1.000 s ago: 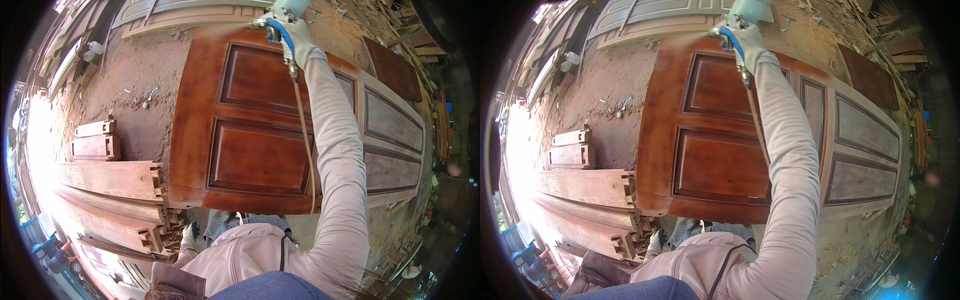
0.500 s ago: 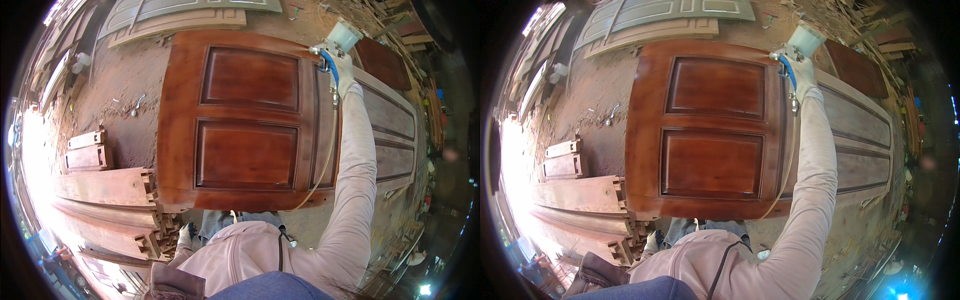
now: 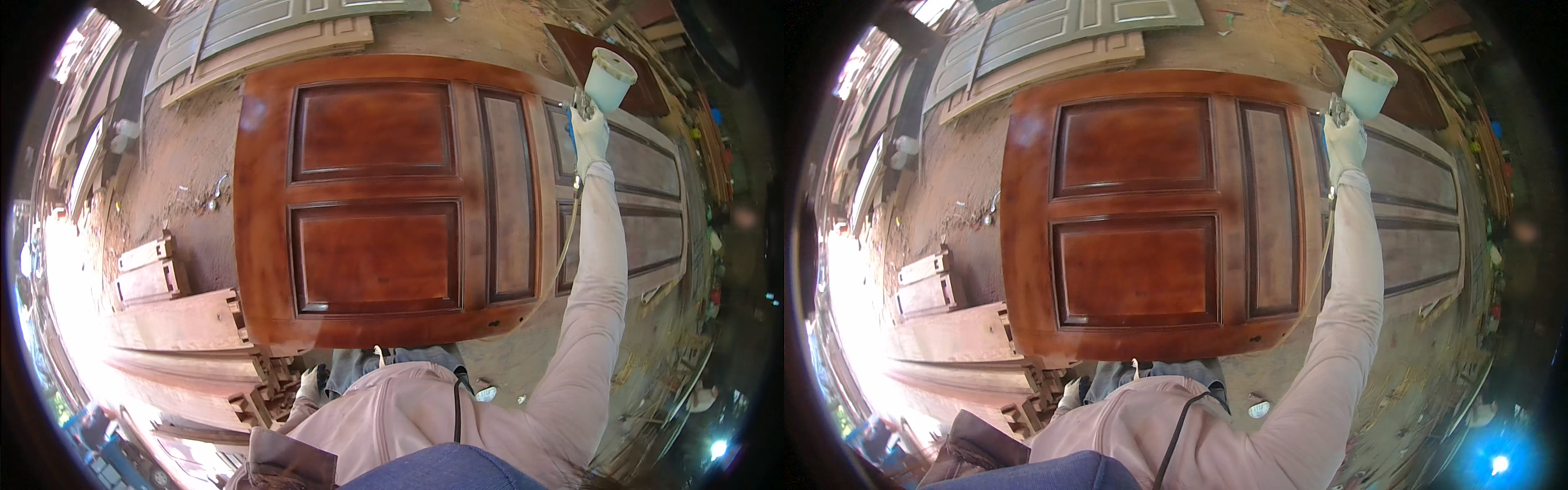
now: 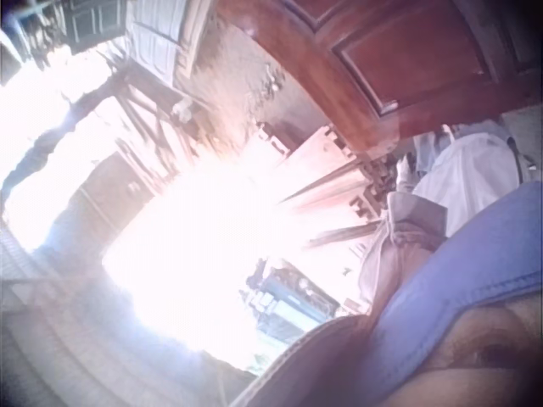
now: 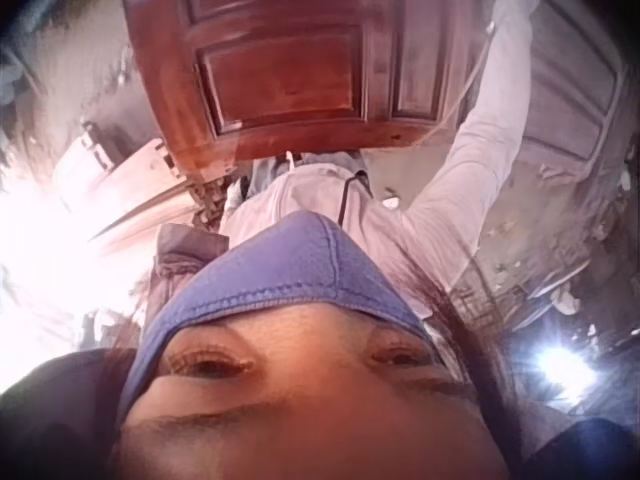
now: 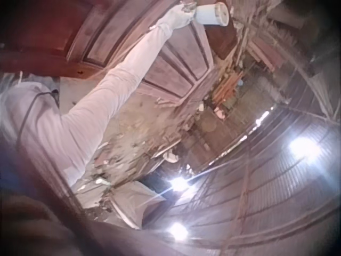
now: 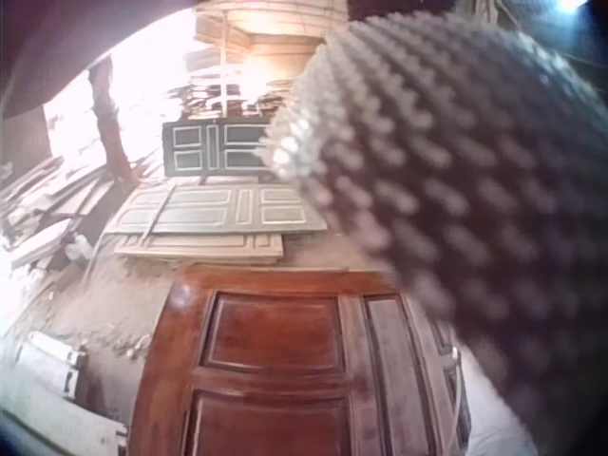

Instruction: The person prepares a spray gun by pouring liquid into its container, then sprays a reddish-brown finish onto a wooden door laid flat on supports. The person moves the spray gun in steady passes across the door surface to apply the finish.

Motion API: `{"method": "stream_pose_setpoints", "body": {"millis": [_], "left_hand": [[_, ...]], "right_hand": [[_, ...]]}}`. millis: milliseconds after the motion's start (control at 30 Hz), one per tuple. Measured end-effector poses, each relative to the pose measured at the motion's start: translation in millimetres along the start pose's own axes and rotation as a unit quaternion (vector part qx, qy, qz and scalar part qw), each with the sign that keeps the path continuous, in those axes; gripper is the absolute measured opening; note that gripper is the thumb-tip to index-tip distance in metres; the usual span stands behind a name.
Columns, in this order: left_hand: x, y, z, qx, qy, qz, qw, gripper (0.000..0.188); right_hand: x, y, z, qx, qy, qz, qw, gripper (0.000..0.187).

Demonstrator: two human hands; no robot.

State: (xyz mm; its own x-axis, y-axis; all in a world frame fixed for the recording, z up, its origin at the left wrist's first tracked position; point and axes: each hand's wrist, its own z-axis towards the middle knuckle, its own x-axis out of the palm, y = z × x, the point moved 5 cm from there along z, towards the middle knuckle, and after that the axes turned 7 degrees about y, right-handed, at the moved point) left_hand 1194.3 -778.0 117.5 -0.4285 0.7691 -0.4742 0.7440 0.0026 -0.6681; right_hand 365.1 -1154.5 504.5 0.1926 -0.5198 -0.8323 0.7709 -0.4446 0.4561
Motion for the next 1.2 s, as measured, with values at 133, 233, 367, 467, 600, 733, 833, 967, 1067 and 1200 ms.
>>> {"method": "stream_pose_setpoints", "body": {"millis": [133,233,367,467,600,733,833,967,1067,1200], "left_hand": [[14.2,15.4,2.2,-0.064,-0.021,-0.116,0.991,0.024],[16.7,34.3,3.5,-0.227,-0.057,-0.541,0.808,0.025],[11.0,35.9,-15.8,-0.303,-0.094,-0.676,0.665,0.024],[11.0,45.2,-32.2,-0.245,-0.078,-0.747,0.613,0.025],[23.6,70.5,-60.7,-0.357,-0.131,-0.661,0.647,0.026],[10.2,72.4,-62.6,-0.381,-0.149,-0.669,0.62,0.022],[-11.2,80.4,-54.0,-0.361,-0.151,-0.667,0.633,0.02],[-20.4,95.5,-48.6,-0.306,-0.126,-0.723,0.607,0.017],[-22.7,97.4,-49.3,-0.328,-0.144,-0.708,0.608,0.02],[-27.3,101.6,-58.3,-0.376,-0.139,-0.652,0.644,0.023]], "right_hand": [[19.7,109.4,-34.5,0.031,0.146,0.226,0.963,0.044],[48.6,181.3,-53.2,0.009,0.229,0.366,0.902,0.037],[91.6,285.6,-82.9,-0.003,0.329,0.521,0.787,0.027],[117.3,329.0,-89.6,-0.01,0.337,0.521,0.784,0.028],[143.1,380.8,-97.6,-0.063,0.29,0.405,0.865,0.024],[164.9,443.7,-118.2,-0.057,0.326,0.416,0.847,0.025],[186.6,461.7,-118.4,-0.045,0.372,0.517,0.769,0.031],[179.8,449.3,-121.7,-0.013,0.355,0.534,0.767,0.026],[148.3,396.7,-112.5,-0.003,0.305,0.469,0.829,0.03],[97.1,301.9,-97.8,0.03,0.222,0.425,0.877,0.02]]}}
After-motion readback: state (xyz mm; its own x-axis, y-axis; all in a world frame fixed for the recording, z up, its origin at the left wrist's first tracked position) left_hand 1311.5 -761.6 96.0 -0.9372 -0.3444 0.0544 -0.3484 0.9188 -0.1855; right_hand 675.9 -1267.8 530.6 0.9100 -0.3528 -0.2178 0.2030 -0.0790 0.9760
